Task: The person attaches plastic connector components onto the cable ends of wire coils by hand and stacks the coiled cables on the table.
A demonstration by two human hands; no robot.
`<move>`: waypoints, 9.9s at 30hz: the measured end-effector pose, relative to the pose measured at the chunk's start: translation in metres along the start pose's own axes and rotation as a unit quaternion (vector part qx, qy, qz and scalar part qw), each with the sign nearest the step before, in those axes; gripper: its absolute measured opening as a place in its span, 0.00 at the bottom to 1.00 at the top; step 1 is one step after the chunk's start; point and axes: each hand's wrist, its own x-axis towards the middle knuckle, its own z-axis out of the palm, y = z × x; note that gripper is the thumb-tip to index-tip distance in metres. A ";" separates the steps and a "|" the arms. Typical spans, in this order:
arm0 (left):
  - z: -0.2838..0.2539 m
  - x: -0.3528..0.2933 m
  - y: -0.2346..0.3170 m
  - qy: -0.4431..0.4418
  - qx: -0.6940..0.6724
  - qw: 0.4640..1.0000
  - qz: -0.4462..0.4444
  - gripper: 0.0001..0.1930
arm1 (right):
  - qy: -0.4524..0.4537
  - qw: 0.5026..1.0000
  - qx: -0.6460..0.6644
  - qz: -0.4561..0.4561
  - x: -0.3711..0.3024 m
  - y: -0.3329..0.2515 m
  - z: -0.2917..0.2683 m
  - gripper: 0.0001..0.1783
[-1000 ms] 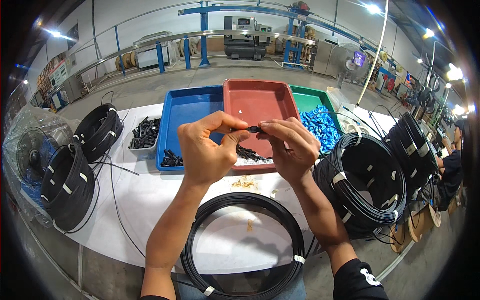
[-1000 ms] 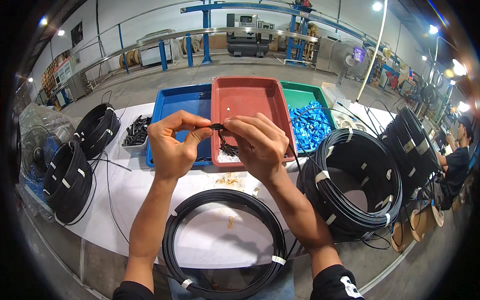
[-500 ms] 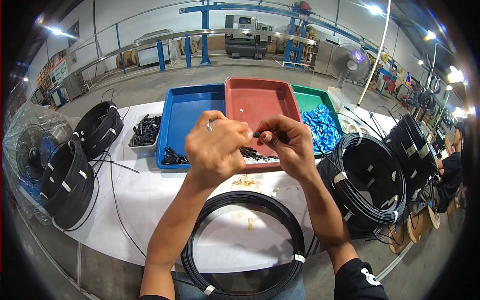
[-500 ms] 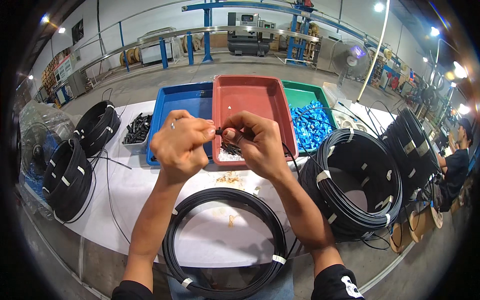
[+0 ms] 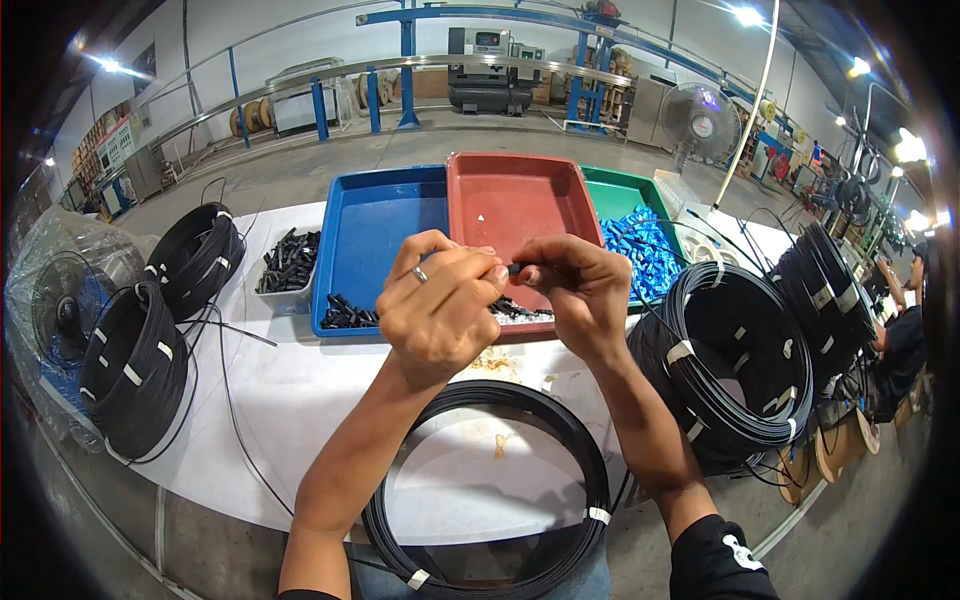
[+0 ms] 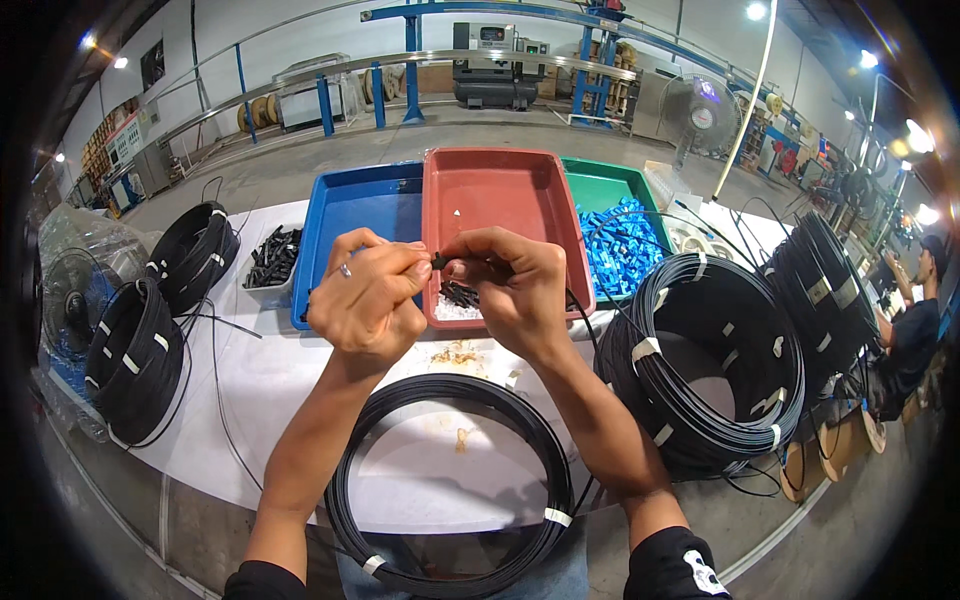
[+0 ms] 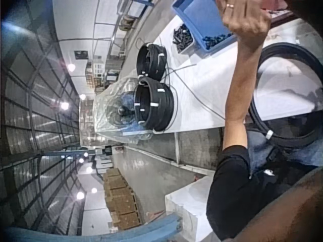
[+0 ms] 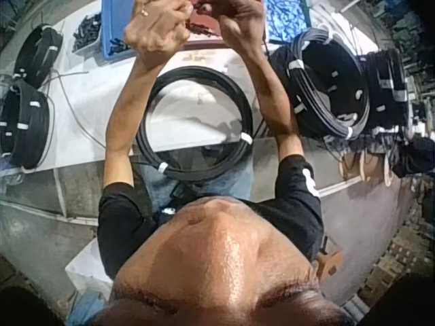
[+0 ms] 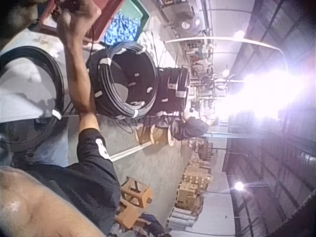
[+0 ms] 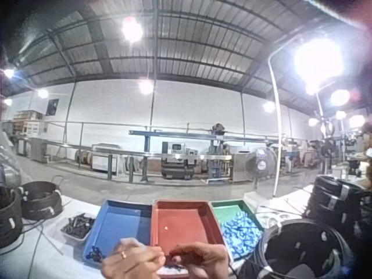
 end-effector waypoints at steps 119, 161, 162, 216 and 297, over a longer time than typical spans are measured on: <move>0.065 -0.086 -0.073 -0.564 -0.034 0.823 -0.053 0.11 | 0.067 0.987 -0.125 -0.081 0.017 0.027 -0.019 0.23; 0.099 -0.100 -0.052 -0.645 0.099 0.728 -0.210 0.06 | 0.052 0.987 -0.105 -0.108 0.014 0.019 -0.012 0.13; 0.097 -0.099 -0.052 -0.646 0.100 0.727 -0.210 0.06 | 0.047 0.986 -0.113 -0.113 0.014 0.017 -0.012 0.13; -0.022 0.013 -0.044 -0.139 -0.367 0.874 -0.285 0.11 | -0.113 0.974 -0.157 -0.115 0.015 -0.013 -0.009 0.31; 0.290 -0.074 -0.080 -0.594 -0.039 0.799 0.086 0.16 | -0.209 0.967 -0.132 -0.060 -0.084 0.146 0.048 0.20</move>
